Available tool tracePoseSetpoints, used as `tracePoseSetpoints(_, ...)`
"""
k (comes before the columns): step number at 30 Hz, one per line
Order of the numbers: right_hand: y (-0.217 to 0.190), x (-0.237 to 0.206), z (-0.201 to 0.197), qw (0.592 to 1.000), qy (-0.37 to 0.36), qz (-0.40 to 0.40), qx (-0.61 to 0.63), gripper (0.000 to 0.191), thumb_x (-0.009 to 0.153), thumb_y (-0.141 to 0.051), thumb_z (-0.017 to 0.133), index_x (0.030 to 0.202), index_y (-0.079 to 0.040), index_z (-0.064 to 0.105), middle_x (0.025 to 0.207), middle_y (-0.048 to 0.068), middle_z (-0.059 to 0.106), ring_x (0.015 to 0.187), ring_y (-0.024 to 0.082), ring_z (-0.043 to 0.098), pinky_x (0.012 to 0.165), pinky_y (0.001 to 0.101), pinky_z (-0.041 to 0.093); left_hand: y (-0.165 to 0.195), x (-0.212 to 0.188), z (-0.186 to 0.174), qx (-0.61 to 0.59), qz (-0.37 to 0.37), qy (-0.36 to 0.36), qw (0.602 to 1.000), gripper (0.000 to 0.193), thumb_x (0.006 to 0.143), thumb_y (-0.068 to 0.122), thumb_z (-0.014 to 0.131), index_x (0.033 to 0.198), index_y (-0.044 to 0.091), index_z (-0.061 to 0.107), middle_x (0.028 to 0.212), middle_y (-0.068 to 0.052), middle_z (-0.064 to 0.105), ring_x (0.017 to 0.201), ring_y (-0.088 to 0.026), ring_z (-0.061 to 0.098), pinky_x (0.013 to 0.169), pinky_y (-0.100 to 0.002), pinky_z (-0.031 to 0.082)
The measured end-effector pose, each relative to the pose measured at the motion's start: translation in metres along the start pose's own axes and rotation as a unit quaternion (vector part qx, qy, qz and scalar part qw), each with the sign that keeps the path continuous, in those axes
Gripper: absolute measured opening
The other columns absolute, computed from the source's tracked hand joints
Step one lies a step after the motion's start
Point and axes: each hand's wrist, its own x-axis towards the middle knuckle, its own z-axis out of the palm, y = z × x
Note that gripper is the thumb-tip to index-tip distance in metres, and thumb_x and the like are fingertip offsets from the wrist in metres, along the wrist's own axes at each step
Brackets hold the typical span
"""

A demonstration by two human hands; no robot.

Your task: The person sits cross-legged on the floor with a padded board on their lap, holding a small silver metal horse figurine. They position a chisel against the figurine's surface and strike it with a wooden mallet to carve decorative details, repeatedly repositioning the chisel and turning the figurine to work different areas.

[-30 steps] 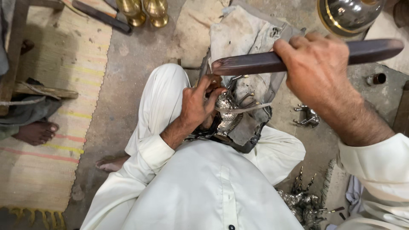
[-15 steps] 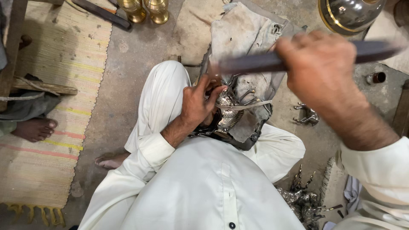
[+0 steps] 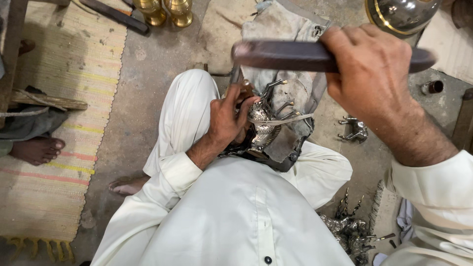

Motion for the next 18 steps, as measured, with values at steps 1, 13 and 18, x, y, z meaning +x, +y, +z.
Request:
tracePoseSetpoints(1, 0.0, -0.001, 0.001, 0.998, -0.017, -0.016, -0.05, 0.019, 0.089, -0.012, 0.076, 0.106, -0.009, 0.071, 0.089, 0.007, 0.072, 0.08, 0.021, 0.07, 0.07, 0.0366, 0.053, 0.0, -0.001, 0.0, 0.004, 0.008, 0.007, 1.0, 0.036, 0.098, 0.011, 0.077, 0.125, 0.002, 0.054, 0.096, -0.011, 0.079, 0.084, -0.024, 0.081, 0.063, -0.032, 0.062)
tracePoseSetpoints(13, -0.004, -0.009, -0.004, 0.995, 0.022, -0.038, -0.086, 0.027, 0.078, -0.009, 0.079, 0.104, -0.012, 0.071, 0.086, 0.004, 0.069, 0.081, 0.022, 0.068, 0.068, 0.0357, 0.051, -0.009, -0.003, 0.001, 0.011, 0.04, 0.0, 0.999, 0.054, 0.095, -0.001, 0.073, 0.143, -0.001, 0.05, 0.1, -0.011, 0.079, 0.087, -0.023, 0.08, 0.068, -0.032, 0.064)
tracePoseSetpoints(18, -0.005, -0.016, 0.004, 0.988, 0.047, -0.066, -0.131, 0.025, 0.079, -0.009, 0.08, 0.101, -0.014, 0.07, 0.081, 0.003, 0.069, 0.077, 0.02, 0.069, 0.062, 0.0351, 0.05, -0.004, -0.005, -0.001, 0.009, 0.057, 0.0, 0.998, 0.057, 0.092, -0.001, 0.074, 0.142, -0.006, 0.047, 0.1, -0.013, 0.079, 0.084, -0.023, 0.079, 0.065, -0.032, 0.062)
